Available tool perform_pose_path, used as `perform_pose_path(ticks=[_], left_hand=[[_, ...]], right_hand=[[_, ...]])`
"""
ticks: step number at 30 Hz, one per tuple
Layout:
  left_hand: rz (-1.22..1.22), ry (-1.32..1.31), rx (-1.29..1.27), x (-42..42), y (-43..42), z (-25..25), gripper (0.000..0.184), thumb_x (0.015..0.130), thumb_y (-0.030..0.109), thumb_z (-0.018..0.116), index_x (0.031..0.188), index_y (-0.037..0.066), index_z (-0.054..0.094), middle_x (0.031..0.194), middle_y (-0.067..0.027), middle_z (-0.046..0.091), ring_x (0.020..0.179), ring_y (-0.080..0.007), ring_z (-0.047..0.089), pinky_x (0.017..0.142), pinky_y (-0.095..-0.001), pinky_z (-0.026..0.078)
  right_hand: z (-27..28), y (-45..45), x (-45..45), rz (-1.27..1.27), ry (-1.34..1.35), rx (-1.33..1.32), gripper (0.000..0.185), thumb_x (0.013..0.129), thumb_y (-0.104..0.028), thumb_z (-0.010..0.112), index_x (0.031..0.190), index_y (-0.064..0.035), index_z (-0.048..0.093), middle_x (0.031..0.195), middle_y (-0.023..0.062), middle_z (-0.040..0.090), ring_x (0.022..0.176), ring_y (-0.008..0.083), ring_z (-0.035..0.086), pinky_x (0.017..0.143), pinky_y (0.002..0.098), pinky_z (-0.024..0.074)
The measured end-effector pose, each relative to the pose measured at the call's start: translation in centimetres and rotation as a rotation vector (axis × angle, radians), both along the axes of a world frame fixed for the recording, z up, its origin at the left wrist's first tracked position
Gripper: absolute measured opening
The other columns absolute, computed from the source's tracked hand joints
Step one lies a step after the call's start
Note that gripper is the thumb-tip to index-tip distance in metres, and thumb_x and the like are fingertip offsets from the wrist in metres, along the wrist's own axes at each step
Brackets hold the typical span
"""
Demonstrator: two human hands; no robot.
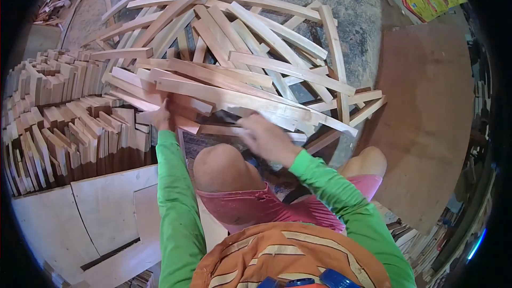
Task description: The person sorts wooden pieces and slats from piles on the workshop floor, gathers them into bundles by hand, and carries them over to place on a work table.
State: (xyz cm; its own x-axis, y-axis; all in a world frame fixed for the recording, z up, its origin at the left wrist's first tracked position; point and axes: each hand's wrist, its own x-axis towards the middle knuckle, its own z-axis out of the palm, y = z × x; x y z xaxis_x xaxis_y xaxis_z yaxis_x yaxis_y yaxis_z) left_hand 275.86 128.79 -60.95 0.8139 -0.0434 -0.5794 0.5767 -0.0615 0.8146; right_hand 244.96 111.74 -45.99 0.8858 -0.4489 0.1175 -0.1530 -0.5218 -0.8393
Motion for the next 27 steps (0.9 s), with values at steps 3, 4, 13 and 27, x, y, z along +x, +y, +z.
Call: perform_pose_path(ticks=[3,4,13,27], left_hand=[[-0.037,0.149,-0.119,0.2,0.9,0.5,0.040,0.089,0.021,0.077,0.120,-0.002,0.067,0.112,-0.0092,0.070,0.090,-0.0173,0.069,0.080,-0.0261,0.054],[-0.051,0.194,-0.162,0.2,1.0,0.9,0.040,0.089,0.020,0.077,0.120,-0.002,0.067,0.112,-0.0091,0.070,0.091,-0.0173,0.069,0.081,-0.0260,0.054],[-0.039,0.148,-0.297,1.5,3.1,-0.7,0.039,0.093,0.023,0.071,0.122,-0.002,0.066,0.113,-0.0109,0.070,0.091,-0.0190,0.070,0.081,-0.0269,0.055],[-0.094,-0.097,-0.423,-2.2,1.5,21.9,0.044,0.097,0.024,0.063,0.131,-0.003,0.055,0.114,-0.0164,0.068,0.095,-0.0212,0.069,0.080,-0.0286,0.058]], right_hand=[[-2.0,4.0,3.3,0.148,0.312,0.246,0.043,0.092,-0.016,0.061,0.128,0.0047,0.051,0.123,0.0252,0.057,0.107,0.0399,0.058,0.095,0.0428,0.0466],[-3.2,4.6,4.6,0.075,0.338,0.383,0.046,0.092,-0.019,0.062,0.128,0.0063,0.051,0.120,0.0258,0.058,0.106,0.0392,0.059,0.094,0.0427,0.0471],[-6.4,7.4,12.8,-0.777,-0.013,1.709,0.032,0.091,-0.023,0.072,0.108,0.0020,0.063,0.102,0.0132,0.066,0.085,0.0178,0.064,0.073,0.0270,0.0514],[6.2,-0.4,5.8,-0.213,0.005,1.239,0.018,0.091,-0.015,0.069,0.087,-0.0045,0.055,0.081,0.0081,0.061,0.068,0.0141,0.060,0.064,0.0244,0.0515]])
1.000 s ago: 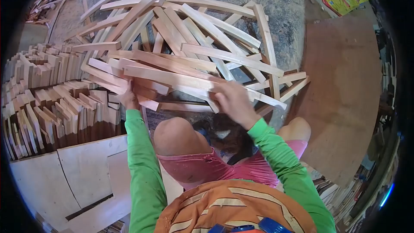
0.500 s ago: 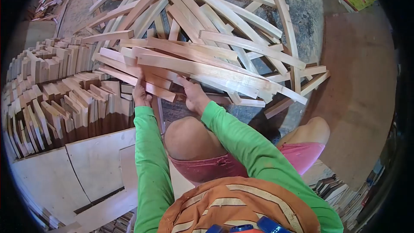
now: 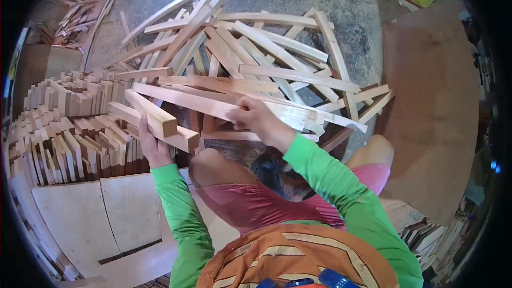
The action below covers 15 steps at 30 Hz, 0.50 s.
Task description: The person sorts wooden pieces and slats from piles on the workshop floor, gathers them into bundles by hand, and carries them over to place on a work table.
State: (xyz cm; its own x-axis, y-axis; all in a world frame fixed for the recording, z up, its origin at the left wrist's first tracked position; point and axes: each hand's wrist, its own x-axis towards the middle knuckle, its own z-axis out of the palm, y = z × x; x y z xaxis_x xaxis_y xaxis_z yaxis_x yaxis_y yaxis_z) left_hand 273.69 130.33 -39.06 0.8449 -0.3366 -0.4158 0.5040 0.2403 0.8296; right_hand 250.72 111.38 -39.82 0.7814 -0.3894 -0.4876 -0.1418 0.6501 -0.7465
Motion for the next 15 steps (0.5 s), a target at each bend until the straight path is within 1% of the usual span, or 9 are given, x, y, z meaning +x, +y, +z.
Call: perform_pose_path(ticks=[1,2,3,4,6,9,11,13,15], left_hand=[[0.012,-0.023,-0.028,-0.8,-0.6,1.7,0.043,0.098,0.024,0.062,0.131,-0.003,0.055,0.114,-0.0161,0.068,0.094,-0.0210,0.069,0.080,-0.0284,0.058],[0.038,0.026,-0.030,-1.5,-1.1,3.0,0.042,0.099,0.024,0.061,0.131,-0.003,0.055,0.113,-0.0153,0.068,0.093,-0.0210,0.069,0.079,-0.0284,0.058],[0.052,0.010,-0.042,-2.1,-0.5,1.6,0.042,0.099,0.024,0.061,0.131,-0.003,0.055,0.113,-0.0153,0.068,0.093,-0.0210,0.069,0.079,-0.0284,0.058],[-0.065,-0.300,0.004,-2.7,0.8,-1.7,0.041,0.099,0.022,0.061,0.131,-0.004,0.054,0.111,-0.0153,0.067,0.092,-0.0210,0.069,0.079,-0.0284,0.058],[-0.110,-0.336,-0.087,-7.4,-1.6,1.1,0.040,0.097,0.014,0.063,0.131,-0.005,0.052,0.109,-0.0162,0.066,0.091,-0.0213,0.067,0.079,-0.0284,0.057],[-0.047,0.014,-0.227,-15.8,-7.4,3.0,0.051,0.090,0.002,0.067,0.136,-0.003,0.045,0.117,-0.0185,0.061,0.097,-0.0212,0.065,0.080,-0.0268,0.056],[-0.036,0.023,-0.239,-20.5,-10.4,1.5,0.058,0.090,0.001,0.067,0.140,0.001,0.038,0.123,-0.0184,0.058,0.101,-0.0223,0.064,0.084,-0.0269,0.055],[-0.047,0.009,-0.221,-24.0,-13.1,-0.6,0.066,0.089,-0.001,0.066,0.145,0.007,0.032,0.130,-0.0190,0.053,0.107,-0.0237,0.061,0.088,-0.0279,0.053],[-0.024,0.167,-0.185,-26.9,-15.9,-0.6,0.078,0.087,0.001,0.067,0.151,0.005,0.023,0.141,-0.0230,0.042,0.119,-0.0275,0.054,0.098,-0.0337,0.049]], right_hand=[[0.0,-0.9,-1.3,-0.004,-0.015,0.003,0.016,0.092,-0.014,0.067,0.088,-0.0045,0.055,0.082,0.0086,0.061,0.069,0.0141,0.061,0.065,0.0244,0.0525],[0.7,-2.0,-3.1,-0.031,-0.032,0.041,0.015,0.093,-0.013,0.066,0.097,-0.0018,0.057,0.089,0.0096,0.062,0.073,0.0143,0.061,0.067,0.0239,0.0523],[1.5,-3.1,-4.9,-0.058,-0.050,0.079,0.019,0.093,-0.011,0.064,0.106,0.0010,0.058,0.095,0.0107,0.063,0.078,0.0146,0.061,0.069,0.0234,0.0520],[2.3,-4.2,-6.7,-0.085,-0.068,0.116,0.026,0.094,-0.009,0.062,0.116,0.0038,0.060,0.102,0.0117,0.063,0.082,0.0148,0.061,0.071,0.0229,0.0518],[3.6,-6.8,-9.8,-0.091,-0.107,0.145,0.039,0.094,-0.006,0.060,0.129,0.0092,0.055,0.113,0.0151,0.063,0.088,0.0167,0.060,0.073,0.0237,0.0507],[4.0,-10.5,-14.2,-0.039,-0.108,0.046,0.045,0.094,-0.006,0.061,0.135,0.0106,0.053,0.112,0.0167,0.065,0.089,0.0180,0.061,0.078,0.0262,0.0516],[3.7,-12.3,-16.4,-0.009,-0.074,-0.041,0.048,0.094,-0.007,0.064,0.137,0.0108,0.052,0.118,0.0171,0.065,0.095,0.0190,0.062,0.084,0.0267,0.0512],[2.9,-13.9,-18.1,0.044,-0.007,-0.160,0.052,0.093,-0.007,0.067,0.139,0.0107,0.051,0.128,0.0181,0.063,0.105,0.0191,0.062,0.092,0.0248,0.0487],[1.0,-15.5,-20.3,0.104,0.117,-0.117,0.052,0.095,-0.013,0.063,0.141,0.0072,0.051,0.129,0.0131,0.064,0.105,0.0192,0.062,0.091,0.0261,0.0492]])
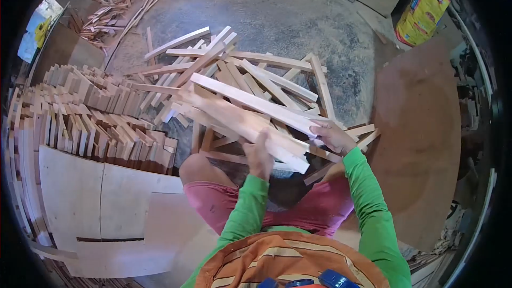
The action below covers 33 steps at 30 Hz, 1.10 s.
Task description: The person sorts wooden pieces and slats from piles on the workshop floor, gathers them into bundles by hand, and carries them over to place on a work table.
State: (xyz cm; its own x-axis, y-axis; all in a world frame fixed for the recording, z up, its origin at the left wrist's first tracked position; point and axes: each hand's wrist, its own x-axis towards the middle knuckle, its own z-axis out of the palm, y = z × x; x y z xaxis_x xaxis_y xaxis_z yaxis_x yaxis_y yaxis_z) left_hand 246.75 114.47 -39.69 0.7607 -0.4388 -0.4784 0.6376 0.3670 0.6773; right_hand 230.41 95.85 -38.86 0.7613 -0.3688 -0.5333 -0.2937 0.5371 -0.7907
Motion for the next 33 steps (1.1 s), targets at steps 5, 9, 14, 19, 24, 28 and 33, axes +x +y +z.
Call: perform_pose_path(ticks=[5,9,14,19,24,28,33], left_hand=[[-0.049,-0.154,0.325,-4.8,-1.7,-2.9,0.092,0.091,0.019,0.067,0.156,-0.002,0.004,0.153,-0.0275,0.021,0.134,-0.0325,0.038,0.114,-0.0404,0.033],[0.008,0.018,0.565,-3.6,-0.5,-7.3,0.095,0.093,0.036,0.068,0.155,-0.003,0.007,0.151,-0.0278,0.025,0.131,-0.0319,0.041,0.113,-0.0405,0.034],[0.026,0.149,0.421,0.5,0.7,-12.3,0.092,0.092,0.052,0.066,0.150,0.001,0.018,0.148,-0.0228,0.034,0.129,-0.0298,0.046,0.108,-0.0416,0.040],[0.051,0.116,0.276,2.3,0.7,-13.8,0.076,0.090,0.060,0.064,0.140,0.009,0.038,0.142,-0.0154,0.046,0.127,-0.0285,0.048,0.105,-0.0416,0.043],[0.077,0.133,0.159,3.7,1.9,-16.5,0.057,0.094,0.057,0.063,0.126,0.012,0.047,0.130,-0.0091,0.052,0.116,-0.0230,0.053,0.105,-0.0382,0.041],[0.147,0.183,0.073,3.2,1.9,-17.2,0.051,0.094,0.056,0.063,0.117,0.012,0.052,0.123,-0.0079,0.055,0.112,-0.0214,0.055,0.105,-0.0367,0.040],[0.163,0.249,0.000,3.1,2.0,-18.1,0.051,0.092,0.058,0.065,0.112,0.012,0.055,0.117,-0.0079,0.059,0.110,-0.0218,0.055,0.105,-0.0368,0.039]], right_hand=[[-4.3,-3.2,-0.6,0.447,0.469,-0.445,0.036,0.093,-0.020,0.058,0.121,0.0019,0.058,0.113,0.0157,0.066,0.096,0.0284,0.062,0.085,0.0357,0.0490],[-7.2,-2.6,0.8,0.684,0.675,-0.879,0.029,0.091,-0.025,0.053,0.105,-0.0023,0.064,0.101,0.0177,0.069,0.089,0.0357,0.062,0.080,0.0434,0.0488],[-10.4,-1.0,5.3,0.397,0.522,-1.026,0.032,0.090,-0.031,0.050,0.095,-0.0056,0.068,0.092,0.0194,0.071,0.083,0.0420,0.062,0.076,0.0497,0.0484],[-8.3,-0.5,12.5,0.170,0.496,-1.045,0.062,0.090,-0.057,0.050,0.117,-0.0040,0.067,0.121,0.0246,0.064,0.108,0.0466,0.057,0.095,0.0510,0.0435],[-10.8,-0.2,15.1,0.397,0.827,-0.912,0.072,0.090,-0.067,0.046,0.119,-0.0041,0.067,0.126,0.0228,0.062,0.115,0.0444,0.056,0.098,0.0489,0.0424],[-11.2,0.2,14.8,0.596,0.842,-0.841,0.077,0.091,-0.071,0.042,0.120,-0.0037,0.067,0.121,0.0222,0.065,0.111,0.0403,0.060,0.099,0.0466,0.0433],[-12.2,0.1,13.2,0.498,0.627,-0.558,0.073,0.095,-0.065,0.045,0.126,-0.0013,0.063,0.123,0.0164,0.065,0.109,0.0309,0.060,0.099,0.0400,0.0433]])
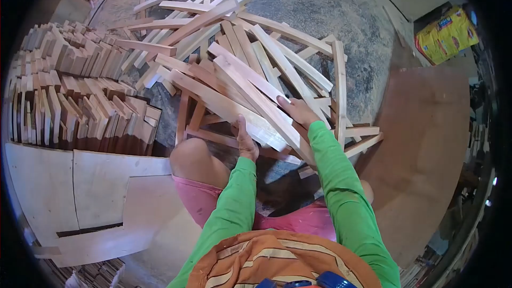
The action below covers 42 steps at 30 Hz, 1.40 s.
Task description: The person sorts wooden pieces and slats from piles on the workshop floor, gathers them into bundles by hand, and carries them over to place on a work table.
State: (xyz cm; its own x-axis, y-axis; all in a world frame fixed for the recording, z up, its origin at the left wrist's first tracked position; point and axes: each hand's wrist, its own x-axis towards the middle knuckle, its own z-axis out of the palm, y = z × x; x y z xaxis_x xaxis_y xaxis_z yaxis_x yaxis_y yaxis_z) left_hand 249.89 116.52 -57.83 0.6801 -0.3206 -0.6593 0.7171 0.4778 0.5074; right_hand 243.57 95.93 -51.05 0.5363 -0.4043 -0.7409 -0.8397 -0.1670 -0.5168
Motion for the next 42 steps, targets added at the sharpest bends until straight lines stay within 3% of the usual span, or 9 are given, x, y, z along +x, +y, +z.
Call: perform_pose_path(ticks=[3,7,13,18,23,27,34,42], left_hand=[[-0.013,0.022,-0.019,1.5,0.8,-0.5,0.053,0.091,0.058,0.066,0.112,0.012,0.055,0.114,-0.0077,0.059,0.110,-0.0223,0.055,0.107,-0.0374,0.038],[-0.071,0.110,-0.161,2.3,1.3,0.1,0.075,0.090,0.064,0.062,0.140,0.009,0.050,0.139,-0.0093,0.056,0.117,-0.0247,0.059,0.104,-0.0380,0.045],[-0.021,-0.007,-0.221,1.2,2.0,1.0,0.063,0.089,0.055,0.070,0.131,0.012,0.052,0.123,-0.0086,0.059,0.111,-0.0232,0.058,0.100,-0.0378,0.046],[0.024,-0.126,0.147,1.3,3.3,-1.4,0.062,0.087,0.052,0.073,0.133,0.013,0.056,0.128,-0.0098,0.062,0.112,-0.0240,0.060,0.097,-0.0373,0.050],[-0.053,-0.103,-0.002,2.1,3.7,0.5,0.062,0.086,0.053,0.075,0.130,0.012,0.060,0.128,-0.0063,0.064,0.109,-0.0214,0.063,0.097,-0.0365,0.051],[-0.119,0.101,-0.355,3.0,4.1,0.6,0.061,0.086,0.048,0.076,0.131,0.011,0.059,0.123,-0.0061,0.068,0.105,-0.0224,0.065,0.097,-0.0371,0.051],[-0.120,0.093,-0.384,2.5,4.6,2.3,0.063,0.089,0.043,0.071,0.138,0.009,0.053,0.127,-0.0115,0.066,0.108,-0.0250,0.065,0.098,-0.0401,0.050],[-0.103,-0.107,-0.349,-0.3,3.8,5.9,0.061,0.094,0.047,0.059,0.142,0.009,0.051,0.133,-0.0114,0.063,0.113,-0.0243,0.063,0.102,-0.0393,0.049]], right_hand=[[-1.0,0.0,1.5,-0.132,-0.207,0.162,0.069,0.098,-0.058,0.050,0.131,0.0011,0.060,0.125,0.0120,0.064,0.109,0.0247,0.058,0.099,0.0354,0.0429],[-1.5,-0.1,0.9,-0.052,-0.216,0.149,0.071,0.098,-0.063,0.043,0.133,-0.0039,0.060,0.121,0.0108,0.066,0.107,0.0247,0.060,0.100,0.0359,0.0439],[2.1,3.3,2.4,-0.110,-0.350,0.138,0.061,0.100,-0.048,0.055,0.134,0.0031,0.056,0.122,0.0121,0.063,0.107,0.0189,0.056,0.097,0.0293,0.0427],[0.8,3.9,6.4,-0.075,-0.300,0.166,0.063,0.096,-0.044,0.062,0.136,0.0032,0.051,0.120,0.0134,0.061,0.107,0.0181,0.056,0.097,0.0287,0.0427],[0.4,3.4,7.3,-0.034,-0.420,0.222,0.071,0.091,-0.044,0.069,0.138,0.0041,0.045,0.120,0.0155,0.059,0.109,0.0208,0.056,0.099,0.0311,0.0420],[0.1,3.8,8.8,0.066,-0.425,0.237,0.079,0.087,-0.045,0.073,0.139,0.0057,0.042,0.127,0.0191,0.056,0.114,0.0257,0.055,0.103,0.0345,0.0406],[1.3,4.1,7.9,0.148,-0.410,0.174,0.085,0.080,-0.045,0.079,0.139,0.0043,0.043,0.131,0.0211,0.055,0.117,0.0301,0.054,0.105,0.0359,0.0394],[10.2,3.9,4.9,0.279,-0.290,-0.007,0.091,0.068,-0.044,0.084,0.139,-0.0017,0.045,0.133,0.0190,0.056,0.116,0.0363,0.056,0.099,0.0409,0.0447]])
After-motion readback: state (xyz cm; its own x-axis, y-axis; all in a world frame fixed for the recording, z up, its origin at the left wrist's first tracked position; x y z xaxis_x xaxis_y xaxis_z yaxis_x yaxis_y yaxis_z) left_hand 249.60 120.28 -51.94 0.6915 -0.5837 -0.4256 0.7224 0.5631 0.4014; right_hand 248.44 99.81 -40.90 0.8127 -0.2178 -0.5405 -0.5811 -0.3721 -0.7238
